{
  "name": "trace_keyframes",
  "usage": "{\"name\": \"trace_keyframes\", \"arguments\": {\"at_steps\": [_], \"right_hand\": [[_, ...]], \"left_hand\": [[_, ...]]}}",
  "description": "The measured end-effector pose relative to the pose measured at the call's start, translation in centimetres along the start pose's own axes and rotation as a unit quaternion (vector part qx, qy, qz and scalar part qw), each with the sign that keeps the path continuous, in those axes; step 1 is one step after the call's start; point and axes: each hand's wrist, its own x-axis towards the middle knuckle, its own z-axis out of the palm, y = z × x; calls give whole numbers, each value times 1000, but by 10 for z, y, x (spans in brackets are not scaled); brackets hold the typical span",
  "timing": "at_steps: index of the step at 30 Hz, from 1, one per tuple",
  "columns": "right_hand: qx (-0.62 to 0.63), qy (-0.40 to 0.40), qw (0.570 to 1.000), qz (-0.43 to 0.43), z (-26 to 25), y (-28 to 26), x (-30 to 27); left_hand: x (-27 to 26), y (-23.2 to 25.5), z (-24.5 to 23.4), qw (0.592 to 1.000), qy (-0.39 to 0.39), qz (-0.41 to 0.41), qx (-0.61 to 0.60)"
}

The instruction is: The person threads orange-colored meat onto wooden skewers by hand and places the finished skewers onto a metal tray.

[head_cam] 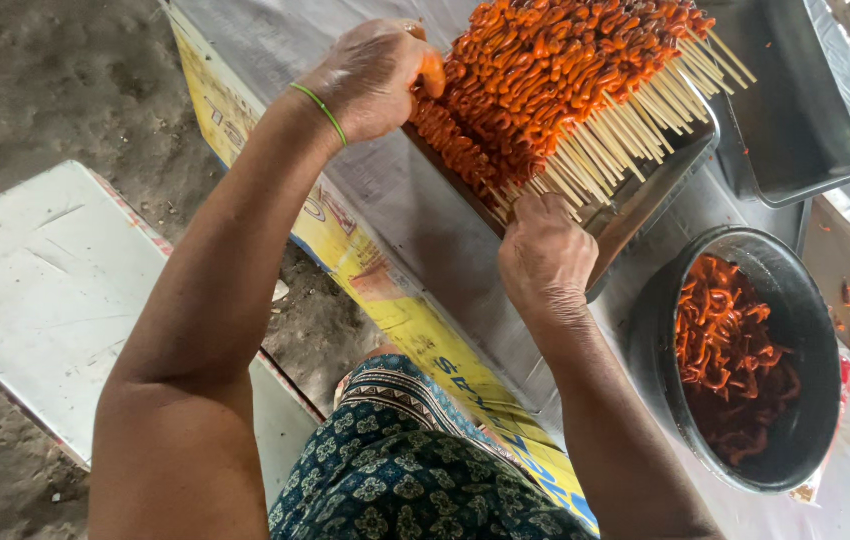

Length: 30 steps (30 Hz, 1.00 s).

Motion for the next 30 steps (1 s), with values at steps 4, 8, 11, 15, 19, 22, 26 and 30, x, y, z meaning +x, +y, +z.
{"name": "trace_keyframes", "arguments": {"at_steps": [4,8,11,15,19,22,26,30], "right_hand": [[16,51,998,-21,-1,-1,-1],[3,88,996,-28,2,-8,1],[-19,88,995,-32,2,-7,-1],[13,92,995,-41,2,-6,-8],[-14,48,998,-26,2,-1,-10],[-10,59,998,-17,6,-1,-10],[-10,56,998,-25,5,-3,-5],[-19,49,998,-24,2,0,-6]], "left_hand": [[1,-4,6,1000,14,0,1],[-1,-5,5,998,52,20,25],[-5,-6,4,998,57,31,19],[-4,-9,9,999,33,24,13],[-4,-11,22,998,-31,-45,24],[-7,-13,24,998,43,39,29],[-8,-15,17,997,39,46,47],[-2,-15,17,996,0,35,78]]}}
